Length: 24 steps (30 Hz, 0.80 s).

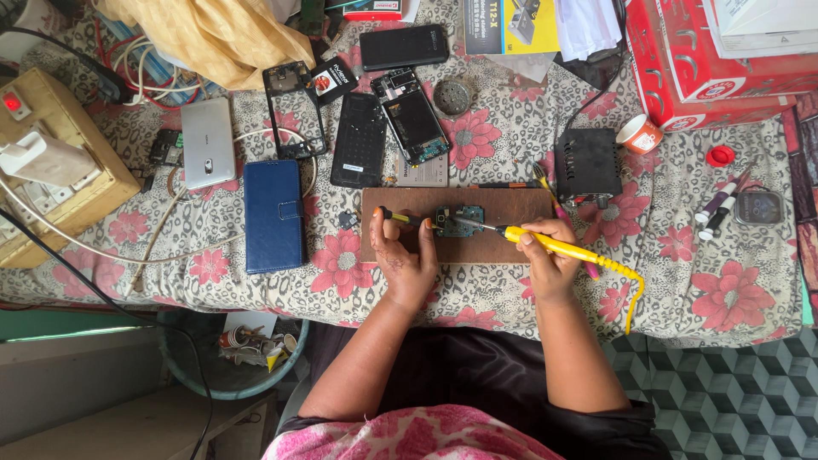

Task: The person disassembles a smartphone, removing its back cover and battery, then brushes the exposed circuit board with a toothbrush. They then hold the board on a wooden pad and solder components on it with a yellow soldering iron, working on the board for the rest of the clip.

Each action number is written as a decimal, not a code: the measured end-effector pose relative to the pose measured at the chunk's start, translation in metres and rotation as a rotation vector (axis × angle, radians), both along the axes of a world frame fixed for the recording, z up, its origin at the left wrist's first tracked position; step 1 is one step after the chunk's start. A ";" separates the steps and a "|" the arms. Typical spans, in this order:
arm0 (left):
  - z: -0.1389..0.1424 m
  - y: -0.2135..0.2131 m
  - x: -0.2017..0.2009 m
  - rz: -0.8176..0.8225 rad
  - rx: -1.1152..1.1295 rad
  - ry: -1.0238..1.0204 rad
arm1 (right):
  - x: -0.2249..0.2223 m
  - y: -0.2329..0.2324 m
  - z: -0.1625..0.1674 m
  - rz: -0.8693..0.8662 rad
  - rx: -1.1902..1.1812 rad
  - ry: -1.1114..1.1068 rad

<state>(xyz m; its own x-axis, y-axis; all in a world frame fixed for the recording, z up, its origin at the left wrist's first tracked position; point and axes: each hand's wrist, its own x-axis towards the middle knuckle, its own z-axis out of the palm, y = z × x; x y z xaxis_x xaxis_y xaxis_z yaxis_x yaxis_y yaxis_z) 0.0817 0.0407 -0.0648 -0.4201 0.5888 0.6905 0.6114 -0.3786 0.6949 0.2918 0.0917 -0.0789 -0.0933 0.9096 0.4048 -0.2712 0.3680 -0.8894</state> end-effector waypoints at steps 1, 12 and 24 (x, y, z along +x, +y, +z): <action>0.000 0.000 0.000 0.001 -0.003 0.001 | 0.000 0.000 0.000 -0.002 0.000 0.001; 0.002 -0.001 -0.001 -0.010 -0.002 0.008 | -0.004 0.003 0.002 -0.079 -0.025 0.113; 0.001 0.000 0.000 -0.004 0.000 -0.009 | 0.000 0.000 0.001 0.006 -0.004 -0.006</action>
<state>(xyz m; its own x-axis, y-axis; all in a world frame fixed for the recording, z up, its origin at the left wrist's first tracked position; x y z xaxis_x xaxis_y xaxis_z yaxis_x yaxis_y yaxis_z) 0.0814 0.0408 -0.0639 -0.4239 0.5903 0.6869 0.6041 -0.3809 0.7000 0.2916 0.0913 -0.0776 -0.1007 0.9107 0.4006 -0.2680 0.3629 -0.8925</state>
